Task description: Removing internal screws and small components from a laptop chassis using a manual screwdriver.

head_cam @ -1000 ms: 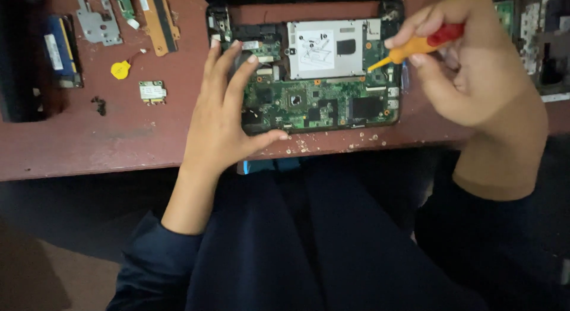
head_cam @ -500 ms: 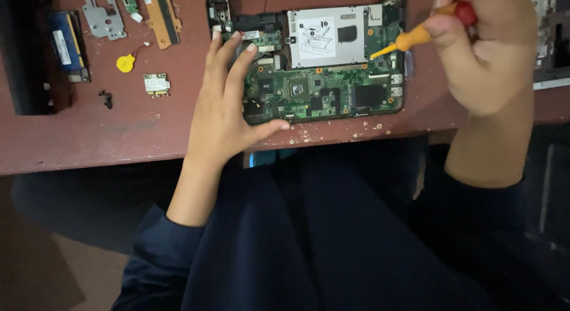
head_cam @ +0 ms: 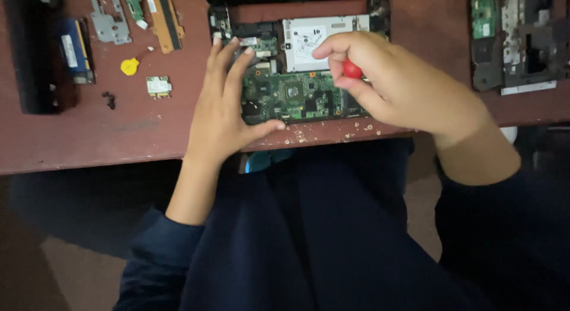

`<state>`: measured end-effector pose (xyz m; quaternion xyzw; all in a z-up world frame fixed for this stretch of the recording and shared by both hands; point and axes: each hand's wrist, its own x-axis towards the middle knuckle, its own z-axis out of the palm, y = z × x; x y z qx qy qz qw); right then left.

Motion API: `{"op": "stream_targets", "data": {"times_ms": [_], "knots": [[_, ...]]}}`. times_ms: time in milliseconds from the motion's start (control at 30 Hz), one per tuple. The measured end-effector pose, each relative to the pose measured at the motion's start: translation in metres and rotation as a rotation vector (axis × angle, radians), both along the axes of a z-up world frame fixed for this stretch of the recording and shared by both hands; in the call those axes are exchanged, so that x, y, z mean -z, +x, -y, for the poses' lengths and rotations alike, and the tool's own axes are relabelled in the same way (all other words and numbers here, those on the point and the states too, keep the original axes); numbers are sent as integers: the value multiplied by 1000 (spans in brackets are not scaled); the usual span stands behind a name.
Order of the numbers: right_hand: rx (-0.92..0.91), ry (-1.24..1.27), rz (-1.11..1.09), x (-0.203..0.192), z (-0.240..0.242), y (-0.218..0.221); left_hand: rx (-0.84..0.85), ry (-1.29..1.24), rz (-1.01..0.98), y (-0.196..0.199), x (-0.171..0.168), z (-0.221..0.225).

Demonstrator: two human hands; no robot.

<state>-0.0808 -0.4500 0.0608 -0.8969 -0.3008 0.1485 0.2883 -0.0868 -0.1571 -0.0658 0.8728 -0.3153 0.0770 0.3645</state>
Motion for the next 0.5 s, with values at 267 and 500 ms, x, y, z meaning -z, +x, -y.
{"op": "stream_targets", "data": {"times_ms": [267,500], "knots": [[177,835,-102,56,59,12,-29,47,-40,1,7,-2],[227,947,80,67,34,23,-18,43,-73,2,5,-2]]}}
